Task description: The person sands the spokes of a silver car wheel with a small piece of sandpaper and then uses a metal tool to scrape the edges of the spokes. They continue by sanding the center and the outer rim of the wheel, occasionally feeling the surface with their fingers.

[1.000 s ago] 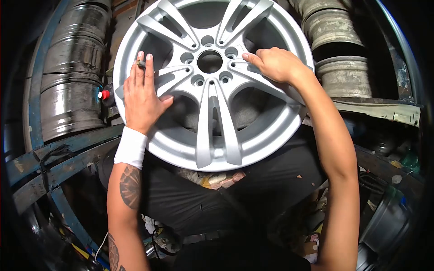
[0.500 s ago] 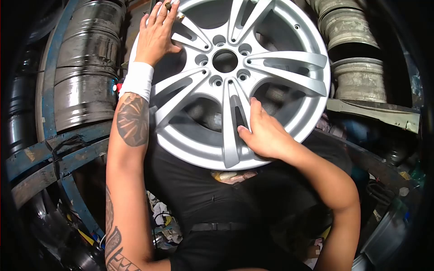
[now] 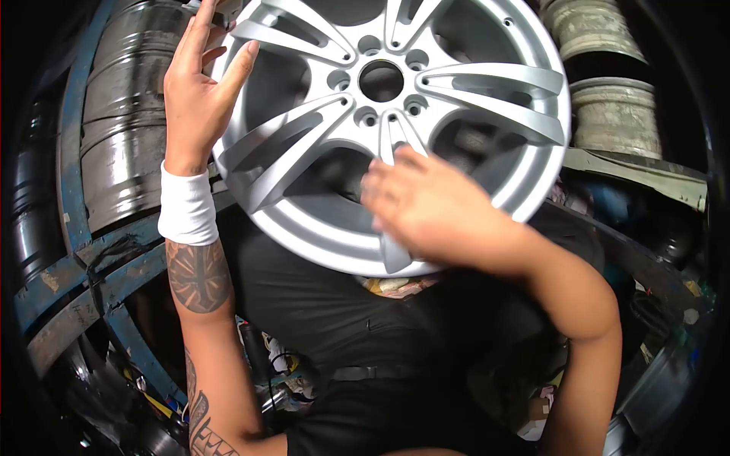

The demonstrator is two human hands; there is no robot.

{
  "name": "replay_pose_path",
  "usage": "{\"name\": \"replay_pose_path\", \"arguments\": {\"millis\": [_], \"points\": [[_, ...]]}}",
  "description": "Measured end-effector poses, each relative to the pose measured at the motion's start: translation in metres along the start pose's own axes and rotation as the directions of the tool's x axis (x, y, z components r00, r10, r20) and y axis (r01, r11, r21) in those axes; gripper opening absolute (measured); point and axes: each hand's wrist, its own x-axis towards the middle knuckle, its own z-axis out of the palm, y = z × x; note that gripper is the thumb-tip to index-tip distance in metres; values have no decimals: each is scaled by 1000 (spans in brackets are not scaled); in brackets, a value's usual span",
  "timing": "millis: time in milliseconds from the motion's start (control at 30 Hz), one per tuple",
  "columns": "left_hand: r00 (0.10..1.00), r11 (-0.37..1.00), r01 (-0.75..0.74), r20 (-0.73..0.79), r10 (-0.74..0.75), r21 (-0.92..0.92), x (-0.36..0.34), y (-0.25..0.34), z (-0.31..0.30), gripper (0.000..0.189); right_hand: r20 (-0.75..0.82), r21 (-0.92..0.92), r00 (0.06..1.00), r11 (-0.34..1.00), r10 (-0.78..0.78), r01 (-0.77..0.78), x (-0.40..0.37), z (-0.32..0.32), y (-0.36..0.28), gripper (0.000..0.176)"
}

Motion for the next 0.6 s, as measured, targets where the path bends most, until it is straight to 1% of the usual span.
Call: {"name": "replay_pose_path", "arguments": {"millis": [33,67,100,133,167,200,233,267,333,400,467,500,533,567,600], "points": [[997,990,50,-48,-57,-133,-2,7,0,77,86,-8,994,997,-73,74,-2,11,-14,35],[997,986,55,-38,-61,-155,-7,4,-8,76,172,-13,975,989,-144,148,-4,22,-28,41],[997,982,60,-27,-66,-178,-13,-1,-14,75,315,26,935,987,-161,161,-8,38,-41,48],[997,977,65,-19,-70,-201,-18,-6,-21,74,359,-74,923,981,-141,179,-6,36,-52,49],[989,943,127,-35,-145,-307,-23,-10,-24,72,398,-174,910,964,-117,200,-3,32,-62,50],[977,903,200,15,-211,-380,-22,-3,-38,71,433,-272,897,935,-90,225,1,30,-67,51],[989,928,128,-24,-145,-349,-26,-17,-41,70,425,-203,902,963,-76,177,4,33,-68,50],[995,947,55,-58,-77,-316,-30,-33,-42,69,417,-173,906,973,-69,154,10,36,-71,56],[993,957,117,1,-121,-265,-30,-54,-58,68,405,-112,913,989,-44,98,23,43,-76,69],[982,950,187,63,-177,-251,-29,-63,-67,67,445,97,894,990,49,-103,43,49,-81,69],[962,925,268,125,-242,-270,-31,-62,-73,65,485,301,862,897,149,-325,58,53,-82,73],[971,926,238,82,-223,-294,-34,-52,-68,33,464,329,873,887,149,-325,59,56,-79,75],[959,927,261,179,-218,-270,-34,-60,-73,41,442,354,884,877,150,-326,60,61,-76,76],[920,920,347,258,-295,-183,-37,-64,-74,44,421,379,894,866,151,-325,60,64,-73,79],[867,902,423,329,-374,-88,-40,-64,-75,47,419,364,896,877,146,-313,58,64,-71,79]]}}
